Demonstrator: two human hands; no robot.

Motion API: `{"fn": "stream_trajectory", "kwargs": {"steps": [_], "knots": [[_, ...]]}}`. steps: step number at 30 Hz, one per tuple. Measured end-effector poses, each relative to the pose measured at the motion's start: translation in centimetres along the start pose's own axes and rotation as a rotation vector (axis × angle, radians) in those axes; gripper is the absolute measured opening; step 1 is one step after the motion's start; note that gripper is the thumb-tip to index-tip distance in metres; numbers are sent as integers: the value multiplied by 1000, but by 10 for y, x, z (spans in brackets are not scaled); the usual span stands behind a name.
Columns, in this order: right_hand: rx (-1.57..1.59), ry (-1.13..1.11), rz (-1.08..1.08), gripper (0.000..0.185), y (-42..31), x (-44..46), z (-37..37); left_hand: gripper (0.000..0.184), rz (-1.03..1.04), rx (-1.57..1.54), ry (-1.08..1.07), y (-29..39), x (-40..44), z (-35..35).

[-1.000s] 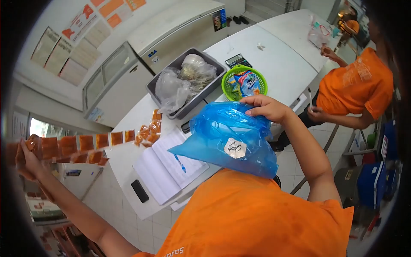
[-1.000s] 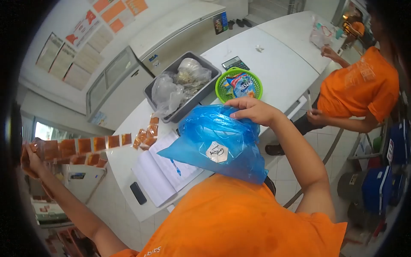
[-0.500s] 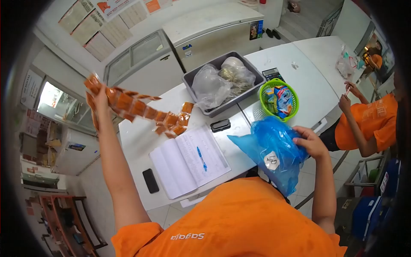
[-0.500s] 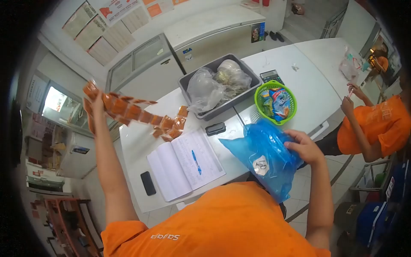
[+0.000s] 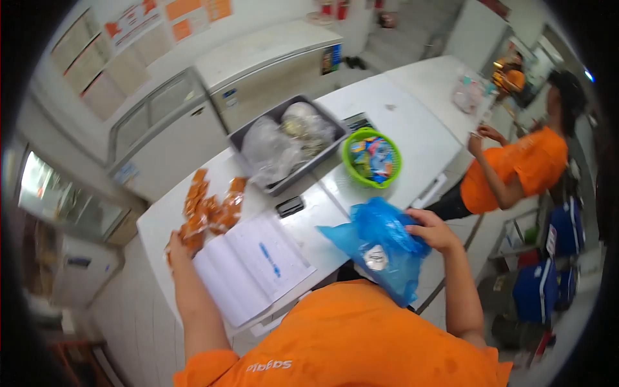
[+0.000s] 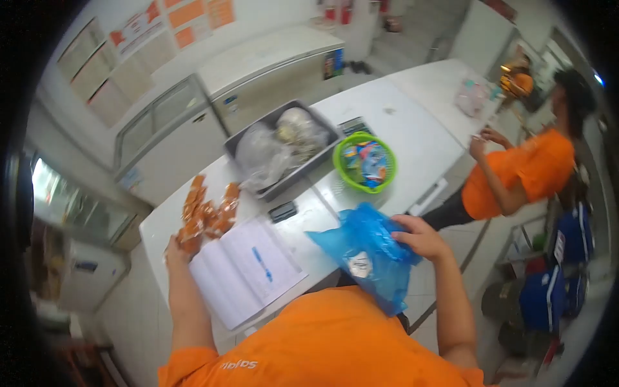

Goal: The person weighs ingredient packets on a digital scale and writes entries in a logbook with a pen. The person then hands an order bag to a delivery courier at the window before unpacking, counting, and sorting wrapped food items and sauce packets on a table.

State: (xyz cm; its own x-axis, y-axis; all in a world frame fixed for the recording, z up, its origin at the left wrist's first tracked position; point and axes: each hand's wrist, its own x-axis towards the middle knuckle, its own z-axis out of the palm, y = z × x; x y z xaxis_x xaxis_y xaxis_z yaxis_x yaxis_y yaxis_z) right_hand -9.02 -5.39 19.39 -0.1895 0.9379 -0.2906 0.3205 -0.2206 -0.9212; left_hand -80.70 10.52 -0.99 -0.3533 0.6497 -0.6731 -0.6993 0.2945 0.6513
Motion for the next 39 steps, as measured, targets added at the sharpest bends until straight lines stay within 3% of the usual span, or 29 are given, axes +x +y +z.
{"fn": "stream_trajectory", "kwargs": {"steps": [1, 2, 4, 7, 9, 11, 13, 15, 16, 18, 21, 24, 33, 36, 37, 39], "knots": [[-71, 46, 38, 40, 6, 2, 1, 39, 72, 6, 2, -3, -27, 12], [-81, 45, 18, 42, 14, 5, 2, 40, -55, 5, -116, 0, -11, 8], [-177, 46, 50, 45, -14, 1, 10, 51, 177, 388, -384, -14, 64, -36], [-323, 0, -135, 49, -4, 12, 10, 44, 197, 75, 0, -12, 17, -27], [-420, 0, -171, 47, -42, 3, 23, 33, 596, 456, 318, -26, 18, -24], [-540, -15, -183, 46, -68, -3, 41, 25, 1282, 515, 386, -77, -12, -3], [-748, -117, -246, 47, -97, -5, 69, 22, 658, 565, -166, -114, -192, 79], [-842, -158, -295, 47, -101, -2, 97, 25, 166, 547, -718, -154, -262, 109], [-831, -137, -323, 46, -97, 0, 110, 39, 164, 633, -945, -179, -276, 116], [-677, -9, -375, 45, -89, 5, 116, 51, 543, 621, -912, -211, -324, 148], [-291, 196, -379, 42, -67, 9, 113, 60, 1161, 920, -703, -196, -365, 181], [35, 132, -215, 45, -57, -6, 101, 56, 1181, 930, -876, -195, -350, 192], [537, 165, -249, 43, -30, -61, 60, 38, 864, 745, -1066, -206, -383, 211], [584, 134, -350, 44, -14, -78, 31, 33, 984, 643, -922, -229, -391, 216], [599, 116, -390, 45, -7, -84, 20, 40, 1097, 706, -818, -235, -395, 215], [662, 91, -461, 44, 5, -95, 0, 51, 1035, 646, -822, -245, -415, 222]]}}
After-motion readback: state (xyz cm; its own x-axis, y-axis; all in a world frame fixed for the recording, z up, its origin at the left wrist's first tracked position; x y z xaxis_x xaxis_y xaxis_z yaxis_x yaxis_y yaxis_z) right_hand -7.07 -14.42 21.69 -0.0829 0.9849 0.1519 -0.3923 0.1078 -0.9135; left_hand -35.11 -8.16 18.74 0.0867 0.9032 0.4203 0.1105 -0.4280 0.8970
